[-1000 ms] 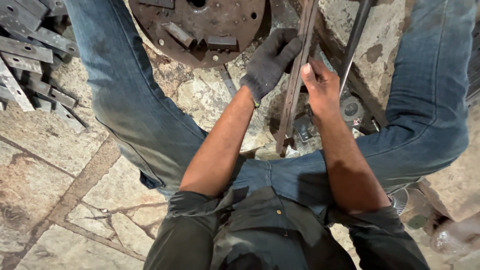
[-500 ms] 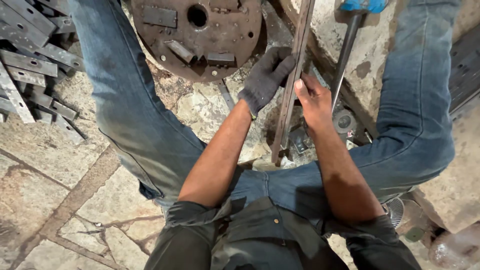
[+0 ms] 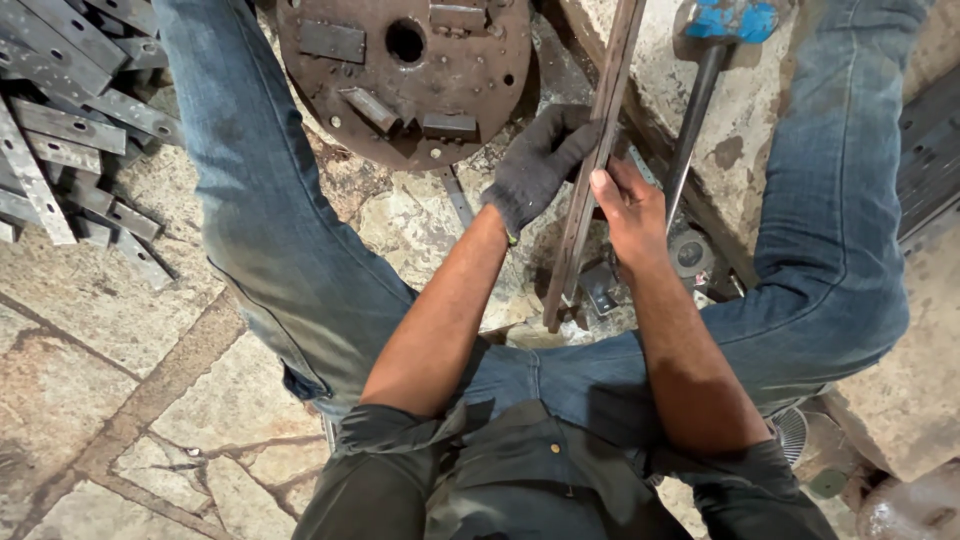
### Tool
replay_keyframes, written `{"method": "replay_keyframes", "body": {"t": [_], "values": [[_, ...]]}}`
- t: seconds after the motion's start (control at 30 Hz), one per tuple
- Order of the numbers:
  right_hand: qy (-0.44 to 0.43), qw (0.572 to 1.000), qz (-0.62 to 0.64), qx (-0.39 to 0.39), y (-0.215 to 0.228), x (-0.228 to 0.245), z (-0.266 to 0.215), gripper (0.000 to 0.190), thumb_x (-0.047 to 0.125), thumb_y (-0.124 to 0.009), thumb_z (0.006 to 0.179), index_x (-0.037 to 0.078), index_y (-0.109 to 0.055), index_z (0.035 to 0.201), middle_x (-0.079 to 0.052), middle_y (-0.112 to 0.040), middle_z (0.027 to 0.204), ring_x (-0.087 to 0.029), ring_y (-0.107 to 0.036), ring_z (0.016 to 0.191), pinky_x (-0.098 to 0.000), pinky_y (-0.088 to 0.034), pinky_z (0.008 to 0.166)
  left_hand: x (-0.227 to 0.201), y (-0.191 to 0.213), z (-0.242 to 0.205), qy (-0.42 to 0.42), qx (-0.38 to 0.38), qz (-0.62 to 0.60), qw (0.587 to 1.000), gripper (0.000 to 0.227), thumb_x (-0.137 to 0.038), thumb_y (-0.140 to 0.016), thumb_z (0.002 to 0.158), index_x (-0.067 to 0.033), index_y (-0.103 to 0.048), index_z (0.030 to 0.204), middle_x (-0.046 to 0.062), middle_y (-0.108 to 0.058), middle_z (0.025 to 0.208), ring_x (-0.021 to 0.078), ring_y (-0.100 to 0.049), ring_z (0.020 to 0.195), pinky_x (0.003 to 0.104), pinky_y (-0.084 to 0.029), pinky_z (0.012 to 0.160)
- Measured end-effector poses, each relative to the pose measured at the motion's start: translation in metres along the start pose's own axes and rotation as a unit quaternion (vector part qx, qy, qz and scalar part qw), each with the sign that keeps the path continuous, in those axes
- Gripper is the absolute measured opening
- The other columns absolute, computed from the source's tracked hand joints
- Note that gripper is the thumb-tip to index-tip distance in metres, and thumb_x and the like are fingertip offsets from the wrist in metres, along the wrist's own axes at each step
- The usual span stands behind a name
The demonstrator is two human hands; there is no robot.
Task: Bending and fitting metal strips using a round jig and a hammer.
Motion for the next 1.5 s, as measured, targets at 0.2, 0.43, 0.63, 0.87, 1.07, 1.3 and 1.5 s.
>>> {"method": "replay_keyframes", "body": {"t": [0.2, 0.43, 0.63, 0.87, 1.07, 1.3, 1.5], "values": [[0.009, 1.0, 0.009, 0.006, -0.008, 0.016, -0.002, 0.04, 0.025, -0.072, 0.102, -0.005, -0.068, 0.129, 0.001, -0.063, 0.103, -0.007, -0.055, 0.09, -0.0241, -0.045, 0.079, 0.018, 0.001, 0.003, -0.013, -0.002, -0.023, 1.0, 0.034, -0.026, -0.066, 0.103, -0.0017, -0.064, 0.126, 0.008, -0.073, 0.108, 0.0132, -0.064, 0.098, 0.031, -0.056, 0.089], [-0.016, 1.0, 0.012, -0.013, -0.011, 0.021, -0.002, 0.041, 0.023, -0.075, 0.099, -0.003, -0.068, 0.13, -0.001, -0.063, 0.104, -0.006, -0.055, 0.087, -0.0218, -0.046, 0.076, 0.014, 0.004, 0.001, 0.033, -0.001, 0.046, 0.998, 0.039, -0.033, -0.064, 0.101, -0.0033, -0.062, 0.127, 0.012, -0.074, 0.107, 0.0195, -0.067, 0.097, 0.035, -0.057, 0.088], [0.064, 0.986, -0.129, -0.086, 0.003, 0.015, 0.006, 0.033, 0.018, -0.08, 0.098, -0.004, -0.071, 0.121, -0.005, -0.066, 0.104, -0.01, -0.062, 0.089, -0.0258, -0.053, 0.08, 0.046, 0.027, 0.001, 0.06, -0.105, 0.291, 0.949, 0.036, -0.04, -0.061, 0.097, -0.0126, -0.065, 0.121, 0.016, -0.074, 0.11, 0.037, -0.07, 0.102, 0.045, -0.054, 0.084], [-0.03, 0.988, -0.086, -0.127, 0.004, -0.006, 0.043, 0.035, 0.017, -0.083, 0.09, -0.003, -0.069, 0.115, -0.007, -0.068, 0.101, -0.009, -0.06, 0.08, -0.0247, -0.05, 0.069, 0.087, 0.031, -0.01, 0.141, -0.099, 0.359, 0.917, 0.044, -0.044, -0.056, 0.098, -0.0088, -0.063, 0.124, 0.02, -0.073, 0.116, 0.0388, -0.068, 0.11, 0.047, -0.052, 0.091], [-0.074, 0.964, -0.21, -0.146, 0.008, -0.029, 0.094, 0.035, 0.021, -0.083, 0.088, 0.003, -0.067, 0.112, -0.007, -0.073, 0.101, -0.012, -0.07, 0.081, -0.0272, -0.06, 0.07, 0.104, -0.024, -0.017, 0.233, 0.087, -0.077, 0.965, 0.078, -0.064, -0.031, 0.1, 0.0007, -0.058, 0.133, 0.023, -0.069, 0.129, 0.0303, -0.067, 0.119, 0.037, -0.05, 0.102], [0.053, 0.873, -0.413, -0.255, 0.067, -0.034, 0.073, 0.054, 0.024, -0.091, 0.087, 0.004, -0.059, 0.127, -0.018, -0.058, 0.122, -0.032, -0.064, 0.1, -0.0424, -0.052, 0.087, 0.135, -0.005, 0.004, 0.183, -0.039, 0.252, 0.949, 0.06, -0.061, -0.038, 0.1, -0.0079, -0.06, 0.12, 0.029, -0.069, 0.111, 0.0495, -0.062, 0.109, 0.054, -0.048, 0.09], [0.011, 0.826, -0.461, -0.325, 0.103, -0.087, 0.046, 0.058, 0.019, -0.088, 0.085, -0.003, -0.049, 0.123, -0.03, -0.057, 0.118, -0.047, -0.059, 0.104, -0.0529, -0.048, 0.09, 0.137, -0.007, 0.04, 0.19, -0.051, 0.28, 0.94, 0.058, -0.06, -0.036, 0.1, -0.011, -0.062, 0.116, 0.029, -0.071, 0.103, 0.0502, -0.065, 0.102, 0.058, -0.048, 0.087]]}}
Point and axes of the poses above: each hand's wrist, its own z-axis towards the middle knuckle, its own y-axis out of the back of the hand, x = y × z, the point moved 7 cm from there along z, towards the middle knuckle
